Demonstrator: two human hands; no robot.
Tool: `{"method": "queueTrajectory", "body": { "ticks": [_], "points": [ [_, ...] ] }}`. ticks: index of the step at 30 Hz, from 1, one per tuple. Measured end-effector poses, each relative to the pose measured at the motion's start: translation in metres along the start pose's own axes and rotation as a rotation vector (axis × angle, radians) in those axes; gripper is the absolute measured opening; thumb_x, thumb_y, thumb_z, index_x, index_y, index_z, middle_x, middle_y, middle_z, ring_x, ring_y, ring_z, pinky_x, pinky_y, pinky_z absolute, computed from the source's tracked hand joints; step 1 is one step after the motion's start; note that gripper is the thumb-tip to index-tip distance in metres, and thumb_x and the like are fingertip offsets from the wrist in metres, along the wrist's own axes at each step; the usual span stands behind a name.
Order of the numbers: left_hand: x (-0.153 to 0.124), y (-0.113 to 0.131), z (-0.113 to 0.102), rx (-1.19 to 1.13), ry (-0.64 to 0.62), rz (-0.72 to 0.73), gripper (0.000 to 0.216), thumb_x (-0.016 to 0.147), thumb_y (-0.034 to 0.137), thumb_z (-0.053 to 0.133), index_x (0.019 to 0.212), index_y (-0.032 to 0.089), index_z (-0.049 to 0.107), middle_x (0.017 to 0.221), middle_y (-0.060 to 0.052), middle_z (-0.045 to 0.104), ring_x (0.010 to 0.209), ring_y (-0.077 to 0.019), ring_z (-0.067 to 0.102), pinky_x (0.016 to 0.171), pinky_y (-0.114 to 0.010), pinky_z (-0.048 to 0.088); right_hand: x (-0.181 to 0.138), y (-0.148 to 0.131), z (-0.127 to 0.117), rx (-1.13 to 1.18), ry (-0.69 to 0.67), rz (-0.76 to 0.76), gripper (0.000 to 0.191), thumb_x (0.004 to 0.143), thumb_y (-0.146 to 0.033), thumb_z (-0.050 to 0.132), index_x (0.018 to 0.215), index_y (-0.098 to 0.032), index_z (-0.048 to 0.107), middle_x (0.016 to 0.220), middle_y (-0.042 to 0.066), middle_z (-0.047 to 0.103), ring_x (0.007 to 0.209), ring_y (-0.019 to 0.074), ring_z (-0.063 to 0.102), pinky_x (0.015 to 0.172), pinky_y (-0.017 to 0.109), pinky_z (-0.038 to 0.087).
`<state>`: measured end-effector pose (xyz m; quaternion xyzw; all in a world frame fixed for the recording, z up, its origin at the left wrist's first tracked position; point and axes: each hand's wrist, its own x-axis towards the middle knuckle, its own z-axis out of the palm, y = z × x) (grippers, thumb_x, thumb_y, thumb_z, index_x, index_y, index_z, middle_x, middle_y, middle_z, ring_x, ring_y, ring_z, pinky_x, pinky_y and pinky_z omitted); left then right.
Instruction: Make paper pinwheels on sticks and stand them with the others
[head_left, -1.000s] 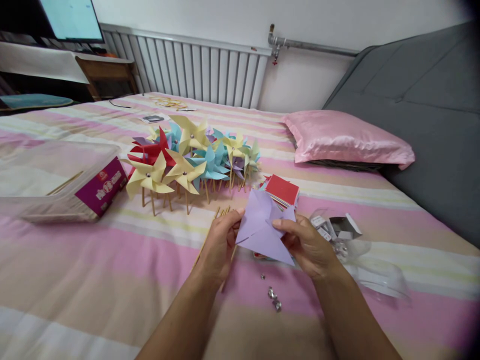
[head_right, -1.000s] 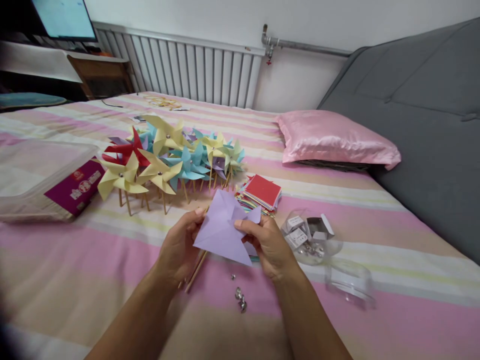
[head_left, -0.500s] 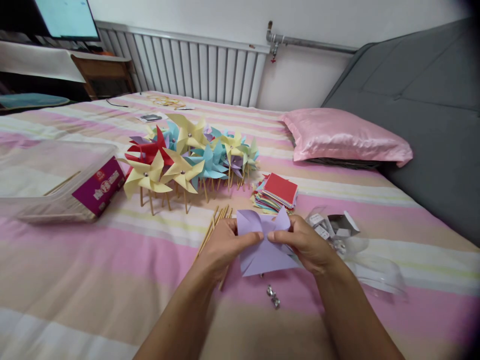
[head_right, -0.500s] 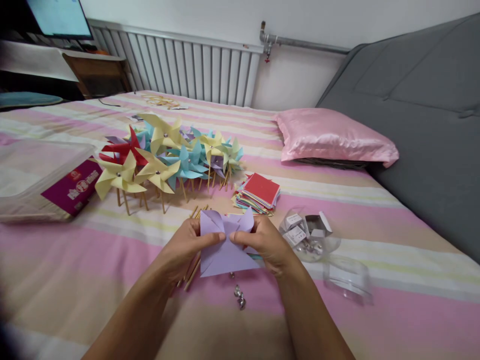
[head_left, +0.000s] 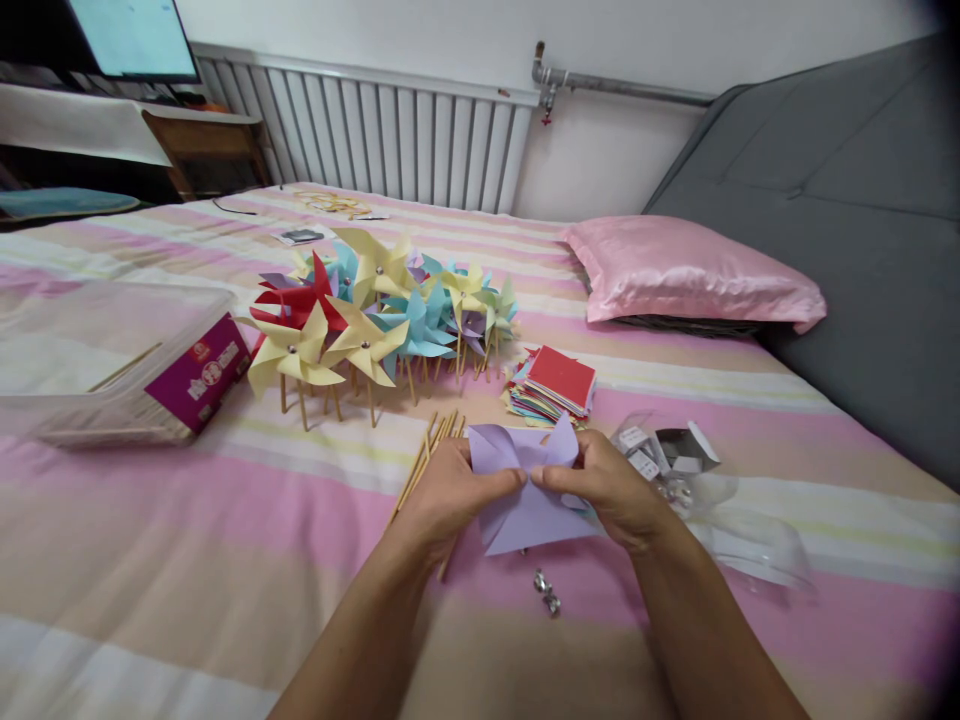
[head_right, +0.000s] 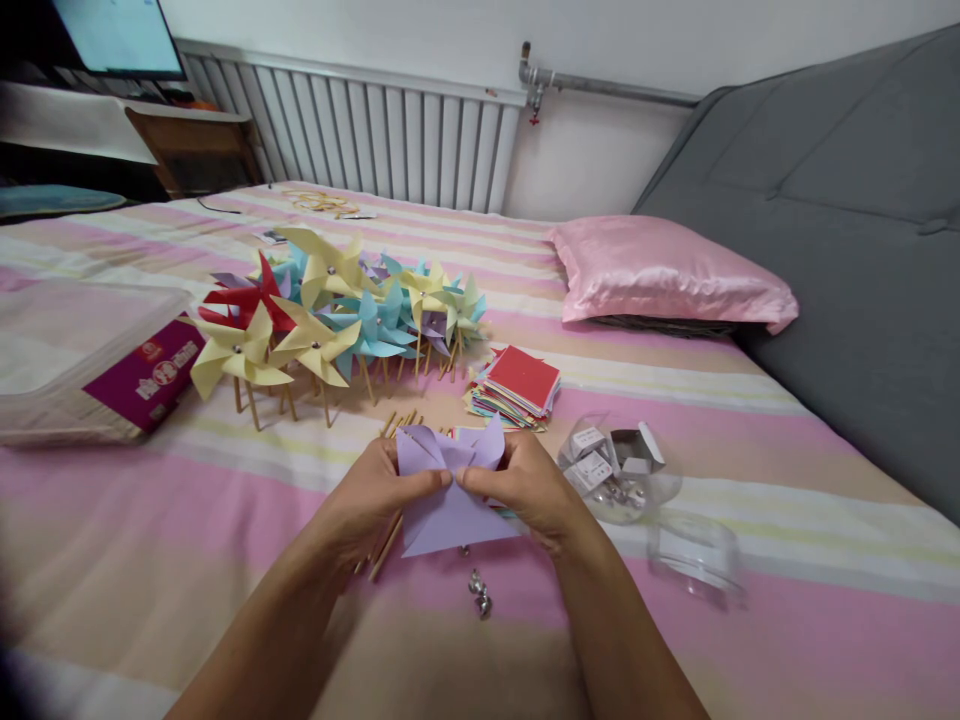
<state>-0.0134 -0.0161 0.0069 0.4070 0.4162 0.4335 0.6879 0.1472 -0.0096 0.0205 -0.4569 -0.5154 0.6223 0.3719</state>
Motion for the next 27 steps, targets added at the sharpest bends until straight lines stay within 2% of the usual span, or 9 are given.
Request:
{"method": "queueTrajectory", "body": {
  "ticks": [5, 8, 11, 12, 14, 16, 18, 23, 27],
  "points": [
    [0.003, 0.003, 0.001, -0.100, 0.163, 0.034, 0.014, 0.058, 0.018, 0.071, 0.070, 0.012, 0.068, 0.062, -0.004, 0.066, 0.054, -0.0146, 0.059, 0.055, -0.025, 0.046, 0.003, 0.001, 0.000, -0.034, 0.042, -0.106, 0.035, 0.063, -0.034, 0.076, 0.091, -0.017, 0.063, 0.081, 0.003, 0.065, 0.073, 0.0167, 0.060, 0.064, 0.028, 0.049],
    [0.006, 0.007, -0.002, -0.182, 0.312, 0.074, 0.015, 0.056, 0.017, 0.071, 0.070, 0.011, 0.067, 0.061, -0.004, 0.066, 0.053, -0.0142, 0.059, 0.055, -0.025, 0.046, 0.003, 0.000, 0.001, -0.065, 0.250, -0.321, 0.039, 0.066, -0.030, 0.076, 0.100, -0.021, 0.060, 0.086, 0.002, 0.062, 0.080, 0.0146, 0.059, 0.070, 0.026, 0.047],
    [0.008, 0.009, -0.007, -0.267, 0.413, 0.105, 0.021, 0.057, 0.018, 0.072, 0.075, 0.011, 0.066, 0.064, -0.004, 0.066, 0.055, -0.0148, 0.060, 0.055, -0.026, 0.046, -0.002, -0.003, 0.003, -0.073, 0.410, -0.517, 0.022, 0.073, -0.026, 0.070, 0.092, -0.022, 0.061, 0.075, -0.002, 0.059, 0.069, 0.0112, 0.057, 0.064, 0.023, 0.046],
    [0.008, 0.010, -0.009, -0.293, 0.436, 0.111, 0.022, 0.057, 0.018, 0.072, 0.076, 0.011, 0.066, 0.064, -0.003, 0.066, 0.055, -0.0147, 0.060, 0.055, -0.026, 0.046, -0.004, -0.005, 0.005, -0.094, 0.397, -0.542, 0.016, 0.074, -0.025, 0.069, 0.088, -0.022, 0.062, 0.070, -0.002, 0.058, 0.063, 0.0108, 0.056, 0.060, 0.023, 0.046],
    [0.009, 0.011, -0.010, -0.335, 0.470, 0.127, 0.022, 0.056, 0.018, 0.073, 0.074, 0.011, 0.064, 0.064, -0.003, 0.066, 0.055, -0.0138, 0.059, 0.055, -0.025, 0.046, -0.008, -0.006, 0.008, -0.183, 0.261, -0.521, 0.009, 0.076, -0.024, 0.066, 0.085, -0.022, 0.064, 0.062, -0.003, 0.060, 0.054, 0.0113, 0.057, 0.053, 0.024, 0.046],
    [0.009, 0.012, -0.010, -0.372, 0.485, 0.136, 0.021, 0.054, 0.017, 0.073, 0.071, 0.010, 0.063, 0.063, -0.002, 0.065, 0.054, -0.0122, 0.058, 0.054, -0.023, 0.045, -0.010, -0.006, 0.010, -0.298, 0.090, -0.456, 0.013, 0.077, -0.022, 0.065, 0.089, -0.022, 0.067, 0.062, -0.001, 0.064, 0.052, 0.0130, 0.060, 0.051, 0.025, 0.049],
    [0.009, 0.014, -0.009, -0.400, 0.480, 0.127, 0.020, 0.053, 0.016, 0.073, 0.068, 0.010, 0.062, 0.060, -0.001, 0.064, 0.052, -0.0110, 0.057, 0.053, -0.022, 0.044, -0.009, -0.004, 0.012, -0.377, 0.006, -0.413, 0.019, 0.078, -0.022, 0.063, 0.096, -0.023, 0.069, 0.067, 0.000, 0.068, 0.053, 0.0140, 0.062, 0.052, 0.027, 0.052],
    [0.008, 0.014, -0.003, -0.442, 0.414, 0.069, 0.020, 0.053, 0.013, 0.072, 0.071, 0.009, 0.064, 0.062, -0.002, 0.065, 0.052, -0.0114, 0.057, 0.051, -0.022, 0.044, -0.002, 0.005, 0.014, -0.416, -0.002, -0.411, 0.019, 0.080, -0.024, 0.061, 0.095, -0.026, 0.072, 0.086, 0.002, 0.072, 0.058, 0.0139, 0.064, 0.054, 0.028, 0.055],
    [0.006, 0.012, 0.001, -0.453, 0.354, 0.059, 0.016, 0.057, 0.012, 0.071, 0.070, 0.008, 0.063, 0.061, -0.003, 0.065, 0.052, -0.0115, 0.056, 0.050, -0.022, 0.044, -0.001, 0.008, 0.014, -0.405, 0.004, -0.395, 0.015, 0.077, -0.028, 0.065, 0.090, -0.024, 0.073, 0.079, 0.002, 0.072, 0.056, 0.0140, 0.063, 0.056, 0.029, 0.056]
  ]
}}
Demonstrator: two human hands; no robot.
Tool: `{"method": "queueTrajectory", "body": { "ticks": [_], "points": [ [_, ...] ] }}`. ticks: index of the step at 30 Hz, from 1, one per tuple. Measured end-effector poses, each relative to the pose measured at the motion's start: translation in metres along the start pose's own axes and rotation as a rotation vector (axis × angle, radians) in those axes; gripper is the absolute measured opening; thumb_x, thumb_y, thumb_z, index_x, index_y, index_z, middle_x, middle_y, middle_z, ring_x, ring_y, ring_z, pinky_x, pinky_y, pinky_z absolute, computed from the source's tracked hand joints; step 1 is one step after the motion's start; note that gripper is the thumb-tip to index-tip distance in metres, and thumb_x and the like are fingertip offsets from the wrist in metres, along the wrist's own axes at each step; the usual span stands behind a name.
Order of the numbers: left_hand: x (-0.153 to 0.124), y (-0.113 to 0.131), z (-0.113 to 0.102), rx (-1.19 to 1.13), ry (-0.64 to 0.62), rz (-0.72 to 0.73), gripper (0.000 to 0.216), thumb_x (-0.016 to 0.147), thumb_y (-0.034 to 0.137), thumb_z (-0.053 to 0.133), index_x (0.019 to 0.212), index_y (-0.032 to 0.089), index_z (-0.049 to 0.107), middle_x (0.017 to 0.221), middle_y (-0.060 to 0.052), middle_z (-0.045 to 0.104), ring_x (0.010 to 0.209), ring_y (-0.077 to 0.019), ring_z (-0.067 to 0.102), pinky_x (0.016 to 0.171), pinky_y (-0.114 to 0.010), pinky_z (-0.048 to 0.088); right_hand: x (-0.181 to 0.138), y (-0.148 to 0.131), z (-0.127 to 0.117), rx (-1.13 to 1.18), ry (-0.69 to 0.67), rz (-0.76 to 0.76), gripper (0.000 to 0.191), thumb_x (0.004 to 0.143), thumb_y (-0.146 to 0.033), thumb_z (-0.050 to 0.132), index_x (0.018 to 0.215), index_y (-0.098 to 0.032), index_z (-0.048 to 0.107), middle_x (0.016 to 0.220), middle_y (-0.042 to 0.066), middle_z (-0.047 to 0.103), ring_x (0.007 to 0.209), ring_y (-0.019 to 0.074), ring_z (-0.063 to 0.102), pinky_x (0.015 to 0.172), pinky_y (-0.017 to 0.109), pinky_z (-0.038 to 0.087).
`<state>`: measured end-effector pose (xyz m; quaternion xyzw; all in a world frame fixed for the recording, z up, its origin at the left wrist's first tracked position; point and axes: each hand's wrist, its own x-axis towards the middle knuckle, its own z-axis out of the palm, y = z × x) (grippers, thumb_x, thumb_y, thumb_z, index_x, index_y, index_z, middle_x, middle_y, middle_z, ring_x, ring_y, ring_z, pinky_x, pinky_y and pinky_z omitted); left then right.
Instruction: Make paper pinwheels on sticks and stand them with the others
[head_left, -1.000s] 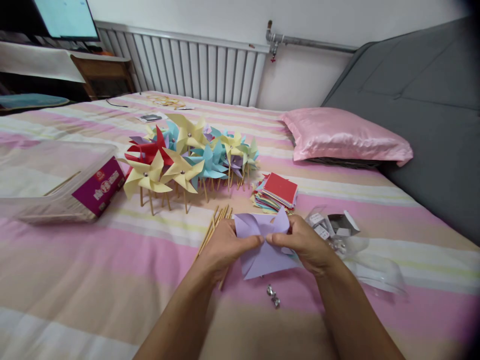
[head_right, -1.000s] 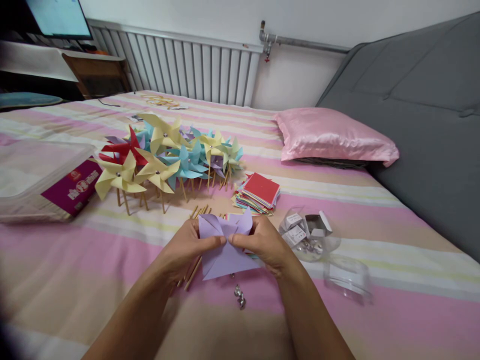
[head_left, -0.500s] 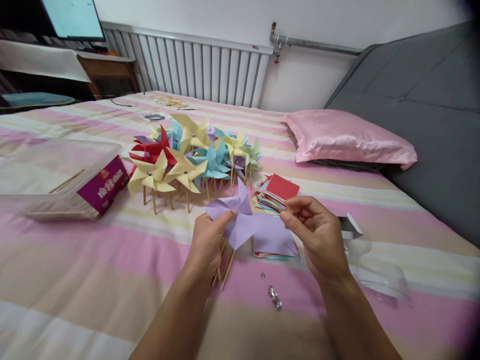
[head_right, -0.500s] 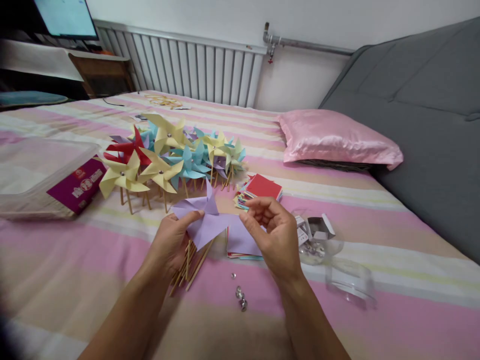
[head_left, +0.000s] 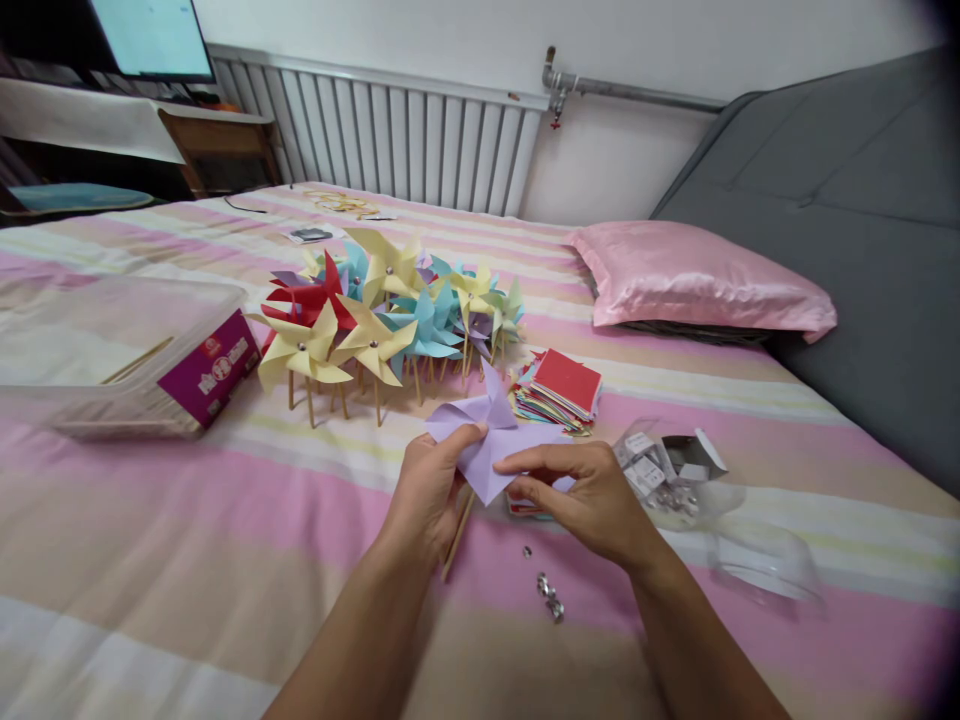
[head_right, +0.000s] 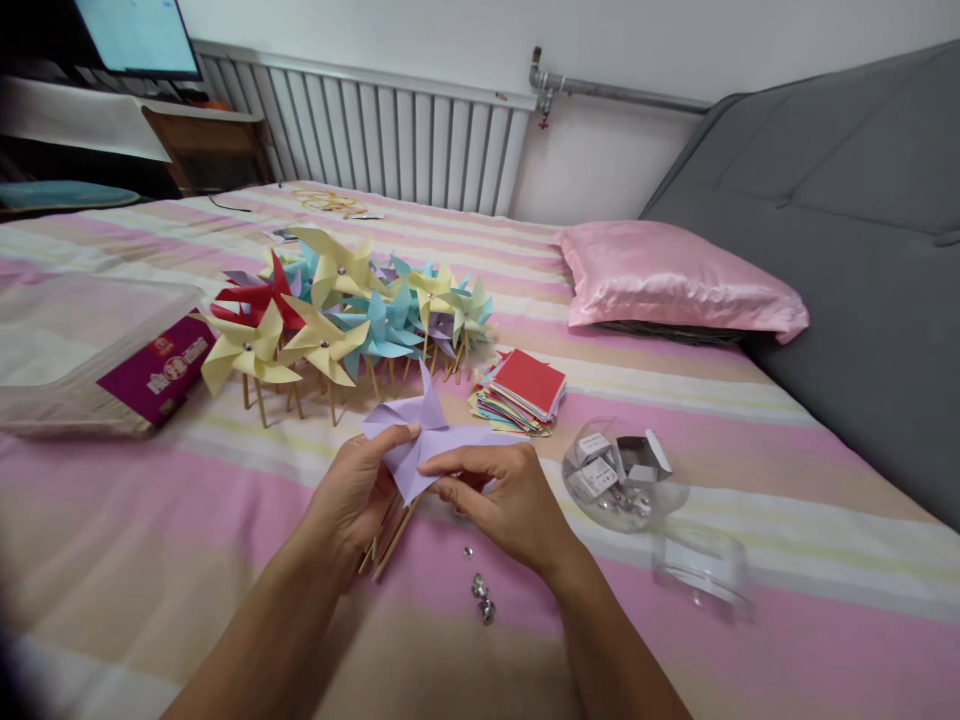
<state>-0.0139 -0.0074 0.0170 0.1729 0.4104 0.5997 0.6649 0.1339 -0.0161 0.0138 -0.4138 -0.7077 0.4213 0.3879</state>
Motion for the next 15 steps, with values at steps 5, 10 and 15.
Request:
{"method": "queueTrajectory", "body": {
  "ticks": [5, 10, 15],
  "points": [
    [-0.003, -0.004, 0.001, 0.020, -0.037, 0.024, 0.014, 0.060, 0.015, 0.070, 0.070, 0.009, 0.062, 0.062, -0.003, 0.064, 0.055, -0.0124, 0.057, 0.056, -0.024, 0.045, 0.002, -0.003, 0.005, 0.088, 0.085, 0.050, 0.013, 0.070, -0.032, 0.073, 0.076, -0.021, 0.073, 0.066, 0.002, 0.069, 0.052, 0.0148, 0.062, 0.050, 0.027, 0.054],
    [-0.004, -0.007, 0.003, 0.060, -0.028, 0.097, 0.015, 0.060, 0.019, 0.071, 0.069, 0.011, 0.062, 0.064, -0.002, 0.065, 0.058, -0.0131, 0.058, 0.058, -0.025, 0.044, 0.005, -0.005, 0.013, 0.162, 0.260, 0.152, 0.019, 0.069, -0.038, 0.071, 0.067, -0.019, 0.070, 0.056, 0.001, 0.066, 0.051, 0.0143, 0.061, 0.043, 0.022, 0.048],
    [-0.003, -0.010, 0.003, 0.102, 0.006, 0.115, 0.017, 0.059, 0.021, 0.072, 0.071, 0.012, 0.065, 0.066, -0.001, 0.065, 0.059, -0.0135, 0.058, 0.058, -0.025, 0.044, 0.007, -0.001, 0.015, 0.130, 0.326, 0.150, 0.022, 0.070, -0.039, 0.071, 0.065, -0.018, 0.070, 0.056, 0.001, 0.064, 0.051, 0.0109, 0.057, 0.046, 0.020, 0.045]
  ]
}}
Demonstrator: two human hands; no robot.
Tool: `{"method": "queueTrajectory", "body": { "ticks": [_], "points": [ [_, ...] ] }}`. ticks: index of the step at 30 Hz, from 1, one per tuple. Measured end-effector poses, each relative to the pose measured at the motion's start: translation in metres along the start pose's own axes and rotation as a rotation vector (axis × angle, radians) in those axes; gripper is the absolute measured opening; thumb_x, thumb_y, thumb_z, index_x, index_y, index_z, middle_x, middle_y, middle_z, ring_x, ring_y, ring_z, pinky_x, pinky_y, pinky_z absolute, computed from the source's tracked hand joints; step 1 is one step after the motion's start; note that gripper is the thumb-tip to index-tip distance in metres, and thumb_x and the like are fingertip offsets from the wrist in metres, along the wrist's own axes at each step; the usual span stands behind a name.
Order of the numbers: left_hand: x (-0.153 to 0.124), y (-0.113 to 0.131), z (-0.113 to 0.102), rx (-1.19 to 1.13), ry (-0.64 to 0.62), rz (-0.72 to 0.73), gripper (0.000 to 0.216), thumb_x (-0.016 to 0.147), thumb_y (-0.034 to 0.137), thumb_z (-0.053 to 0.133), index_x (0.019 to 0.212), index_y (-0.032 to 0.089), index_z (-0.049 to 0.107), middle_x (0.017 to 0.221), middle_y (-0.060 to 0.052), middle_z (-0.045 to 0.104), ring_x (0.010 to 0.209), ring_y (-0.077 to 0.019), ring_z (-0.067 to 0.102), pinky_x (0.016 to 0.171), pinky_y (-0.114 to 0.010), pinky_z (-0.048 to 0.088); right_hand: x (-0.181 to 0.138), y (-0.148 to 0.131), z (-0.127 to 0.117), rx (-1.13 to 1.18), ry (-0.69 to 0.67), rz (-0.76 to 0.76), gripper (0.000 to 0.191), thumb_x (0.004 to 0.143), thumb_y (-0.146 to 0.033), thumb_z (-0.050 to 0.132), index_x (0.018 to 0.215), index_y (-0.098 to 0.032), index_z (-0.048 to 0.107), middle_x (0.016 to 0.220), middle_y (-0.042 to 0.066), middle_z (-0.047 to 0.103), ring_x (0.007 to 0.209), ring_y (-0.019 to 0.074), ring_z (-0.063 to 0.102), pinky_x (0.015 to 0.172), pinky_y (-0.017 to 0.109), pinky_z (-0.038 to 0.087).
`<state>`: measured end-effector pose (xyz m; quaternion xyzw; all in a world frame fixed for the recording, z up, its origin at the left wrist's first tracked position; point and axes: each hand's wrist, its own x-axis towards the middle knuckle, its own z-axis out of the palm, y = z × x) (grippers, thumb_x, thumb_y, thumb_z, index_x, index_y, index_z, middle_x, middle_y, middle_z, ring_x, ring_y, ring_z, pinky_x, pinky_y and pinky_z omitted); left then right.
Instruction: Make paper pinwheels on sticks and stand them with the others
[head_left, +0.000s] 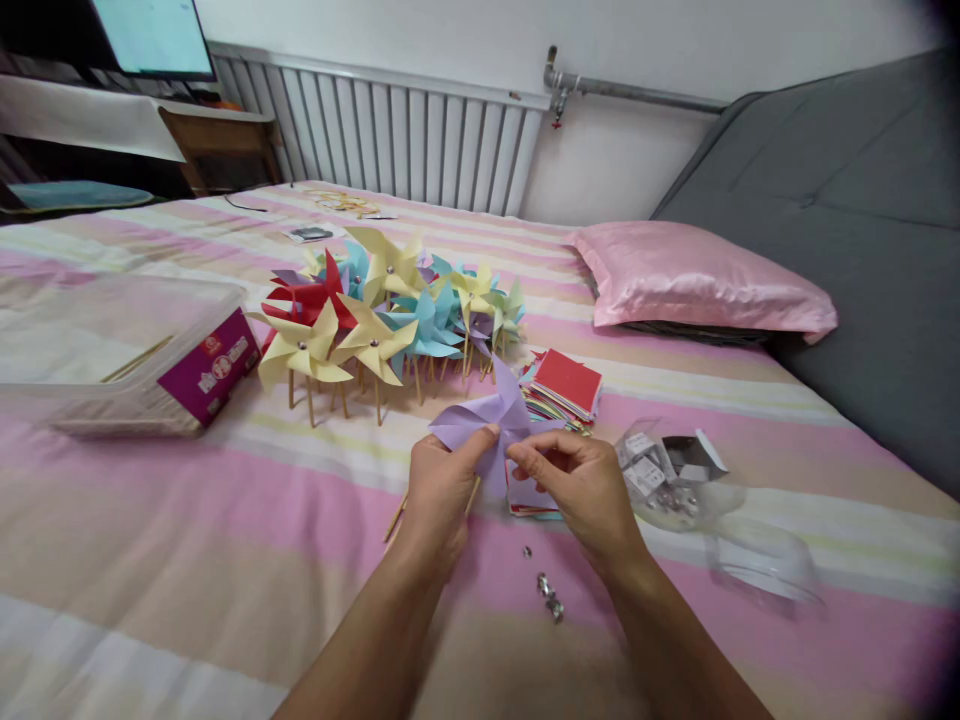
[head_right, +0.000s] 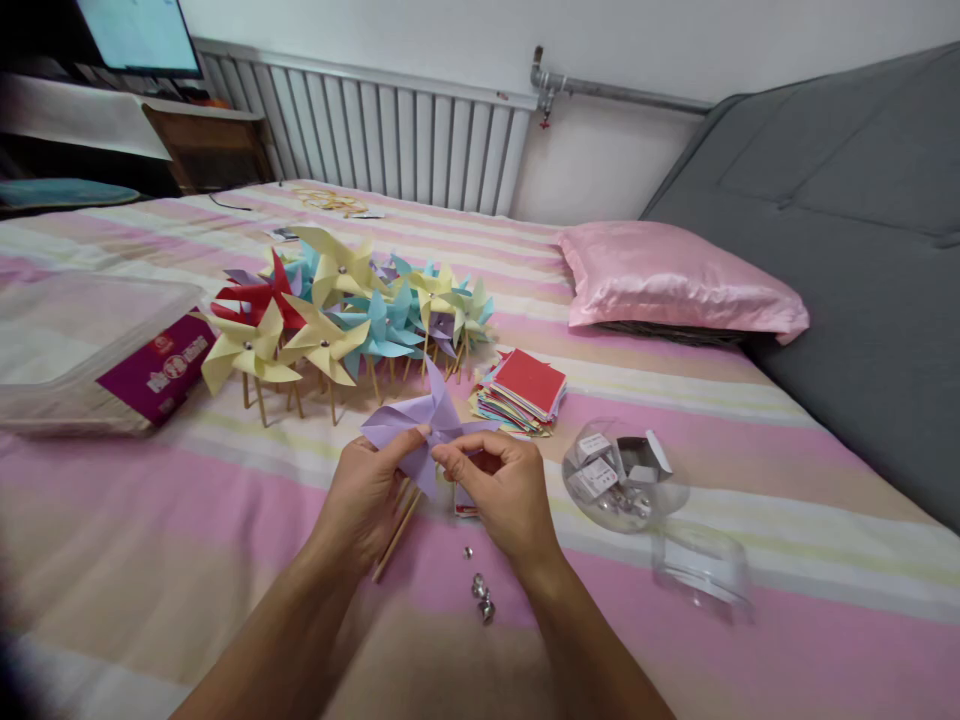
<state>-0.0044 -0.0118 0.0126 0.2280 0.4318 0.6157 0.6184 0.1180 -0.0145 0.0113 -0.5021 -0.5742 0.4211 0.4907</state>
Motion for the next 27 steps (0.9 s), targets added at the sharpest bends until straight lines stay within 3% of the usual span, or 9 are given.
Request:
{"method": "queueTrajectory", "body": {
  "ticks": [18, 27],
  "points": [
    [0.0022, -0.0064, -0.0024, 0.262, -0.038, 0.138, 0.016, 0.063, 0.027, 0.072, 0.063, 0.013, 0.065, 0.057, 0.002, 0.057, 0.054, -0.0092, 0.050, 0.051, -0.020, 0.040, 0.0004, -0.0008, 0.0005, 0.090, 0.096, 0.116, 0.027, 0.068, -0.039, 0.073, 0.059, -0.016, 0.065, 0.046, -0.004, 0.056, 0.042, 0.0050, 0.043, 0.042, 0.017, 0.033],
    [0.0001, 0.0006, -0.0014, 0.406, -0.067, 0.228, 0.012, 0.063, 0.024, 0.071, 0.066, 0.012, 0.069, 0.063, -0.002, 0.064, 0.058, -0.0125, 0.056, 0.049, -0.020, 0.042, 0.0021, 0.0026, -0.0003, 0.147, 0.092, 0.136, 0.029, 0.066, -0.040, 0.074, 0.055, -0.016, 0.063, 0.045, -0.003, 0.055, 0.042, 0.0055, 0.041, 0.043, 0.019, 0.030]
  ]
}}
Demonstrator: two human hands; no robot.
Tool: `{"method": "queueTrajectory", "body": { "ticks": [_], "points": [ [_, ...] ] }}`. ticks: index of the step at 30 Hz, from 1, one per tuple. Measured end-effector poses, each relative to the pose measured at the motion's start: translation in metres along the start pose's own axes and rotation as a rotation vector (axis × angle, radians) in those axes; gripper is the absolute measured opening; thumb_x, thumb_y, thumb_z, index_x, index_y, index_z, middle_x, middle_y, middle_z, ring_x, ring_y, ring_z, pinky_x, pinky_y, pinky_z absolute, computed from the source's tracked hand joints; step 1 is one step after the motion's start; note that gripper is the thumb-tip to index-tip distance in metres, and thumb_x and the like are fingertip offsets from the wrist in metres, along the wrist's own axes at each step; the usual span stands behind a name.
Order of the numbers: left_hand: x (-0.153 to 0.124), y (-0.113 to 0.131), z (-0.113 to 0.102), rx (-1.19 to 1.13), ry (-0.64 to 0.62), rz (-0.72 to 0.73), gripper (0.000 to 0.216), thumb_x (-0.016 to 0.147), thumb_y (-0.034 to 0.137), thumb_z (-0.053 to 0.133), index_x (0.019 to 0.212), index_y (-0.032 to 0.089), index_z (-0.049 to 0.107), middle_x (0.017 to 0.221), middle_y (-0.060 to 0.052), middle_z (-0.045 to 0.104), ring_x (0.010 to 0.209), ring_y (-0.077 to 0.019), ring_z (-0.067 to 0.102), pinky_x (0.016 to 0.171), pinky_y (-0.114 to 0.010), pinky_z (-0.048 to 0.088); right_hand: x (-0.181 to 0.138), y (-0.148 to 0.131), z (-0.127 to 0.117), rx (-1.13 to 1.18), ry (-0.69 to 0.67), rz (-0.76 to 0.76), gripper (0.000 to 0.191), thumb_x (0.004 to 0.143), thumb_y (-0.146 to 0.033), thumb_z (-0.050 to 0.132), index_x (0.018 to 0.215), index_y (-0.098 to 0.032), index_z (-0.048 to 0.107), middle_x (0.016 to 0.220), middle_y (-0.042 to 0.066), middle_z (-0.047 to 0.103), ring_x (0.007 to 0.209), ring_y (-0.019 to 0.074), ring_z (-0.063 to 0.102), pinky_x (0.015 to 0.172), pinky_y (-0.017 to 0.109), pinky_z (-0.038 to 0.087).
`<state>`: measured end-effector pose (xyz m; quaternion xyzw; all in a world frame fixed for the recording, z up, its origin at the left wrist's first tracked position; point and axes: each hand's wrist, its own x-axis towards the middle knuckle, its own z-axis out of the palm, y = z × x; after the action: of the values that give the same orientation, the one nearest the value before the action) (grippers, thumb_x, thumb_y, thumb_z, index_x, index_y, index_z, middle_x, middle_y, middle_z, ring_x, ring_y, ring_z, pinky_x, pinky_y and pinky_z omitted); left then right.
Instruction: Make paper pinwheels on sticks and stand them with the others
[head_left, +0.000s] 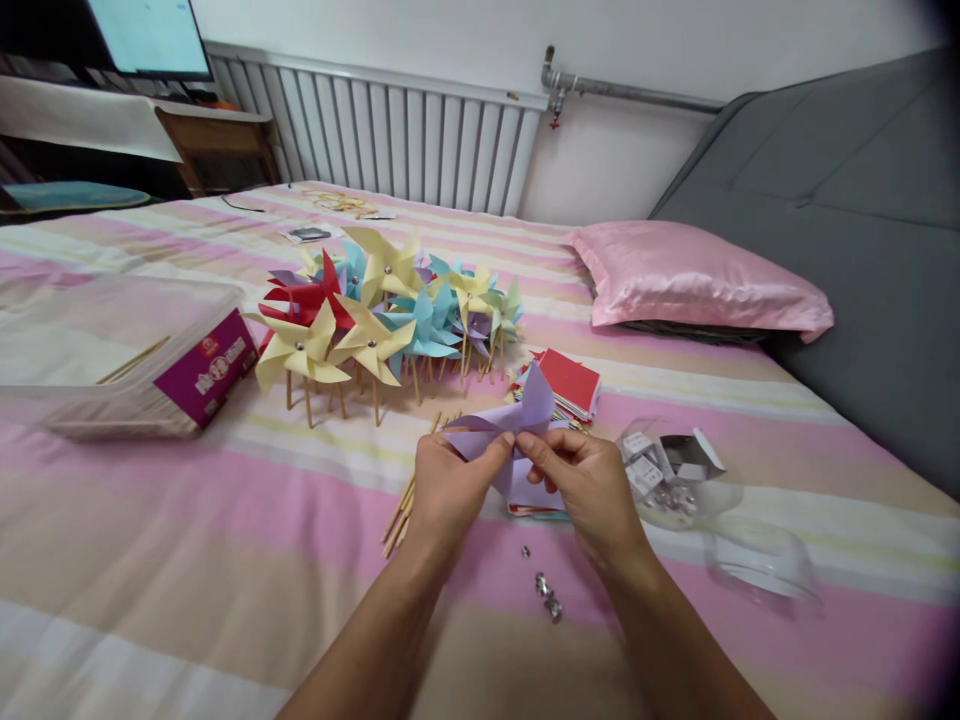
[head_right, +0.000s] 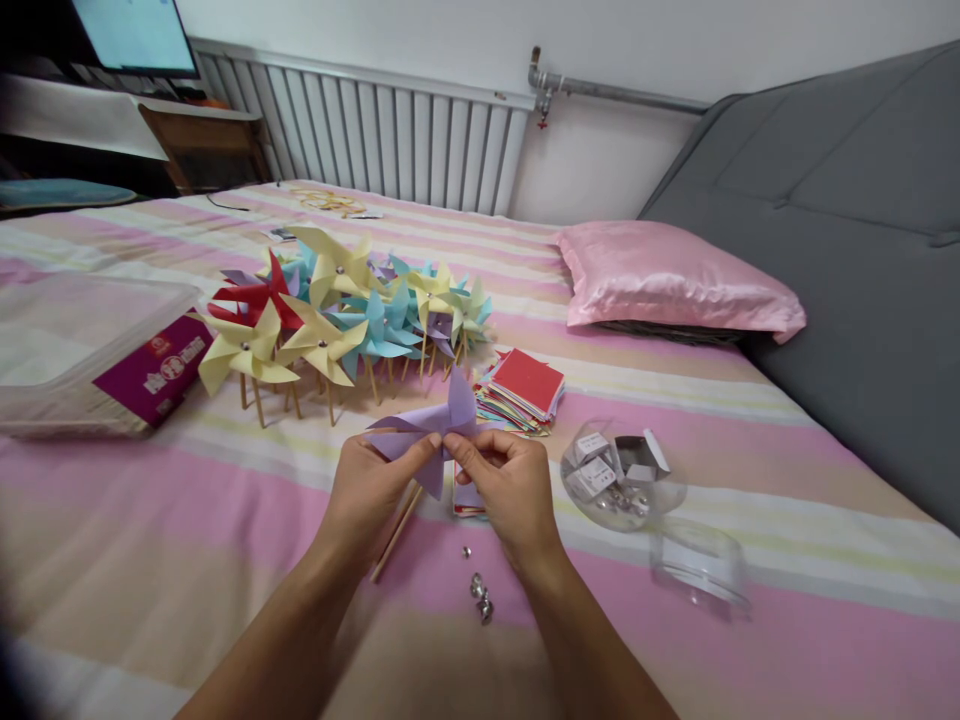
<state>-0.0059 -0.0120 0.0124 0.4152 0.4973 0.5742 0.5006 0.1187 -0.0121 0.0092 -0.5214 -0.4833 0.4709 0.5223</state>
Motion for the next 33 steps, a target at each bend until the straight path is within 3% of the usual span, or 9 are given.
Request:
{"method": "queueTrajectory", "body": {
  "ticks": [19, 27, 33],
  "points": [
    [0.001, 0.006, -0.005, 0.007, -0.112, 0.008, 0.012, 0.063, 0.023, 0.072, 0.061, 0.012, 0.067, 0.057, 0.001, 0.059, 0.054, -0.0094, 0.051, 0.051, -0.020, 0.040, 0.001, 0.001, -0.004, 0.009, -0.011, 0.066, 0.034, 0.063, -0.045, 0.075, 0.053, -0.015, 0.063, 0.043, -0.002, 0.053, 0.041, 0.0060, 0.036, 0.041, 0.021, 0.025],
    [0.001, 0.002, -0.003, -0.026, -0.046, -0.005, 0.015, 0.063, 0.025, 0.071, 0.056, 0.014, 0.064, 0.055, 0.001, 0.059, 0.051, -0.0098, 0.051, 0.047, -0.020, 0.038, -0.005, -0.010, -0.001, -0.007, -0.018, 0.067, 0.033, 0.065, -0.043, 0.074, 0.052, -0.015, 0.063, 0.043, -0.002, 0.052, 0.041, 0.0069, 0.040, 0.041, 0.020, 0.030],
    [0.001, -0.001, 0.000, -0.206, 0.050, -0.135, 0.015, 0.062, 0.026, 0.073, 0.067, 0.013, 0.067, 0.060, -0.001, 0.062, 0.055, -0.0119, 0.055, 0.054, -0.023, 0.044, -0.009, -0.007, 0.003, -0.064, 0.005, -0.006, 0.029, 0.060, -0.039, 0.078, 0.073, -0.018, 0.063, 0.060, -0.001, 0.062, 0.047, 0.0102, 0.051, 0.040, 0.021, 0.040]
  ]
}}
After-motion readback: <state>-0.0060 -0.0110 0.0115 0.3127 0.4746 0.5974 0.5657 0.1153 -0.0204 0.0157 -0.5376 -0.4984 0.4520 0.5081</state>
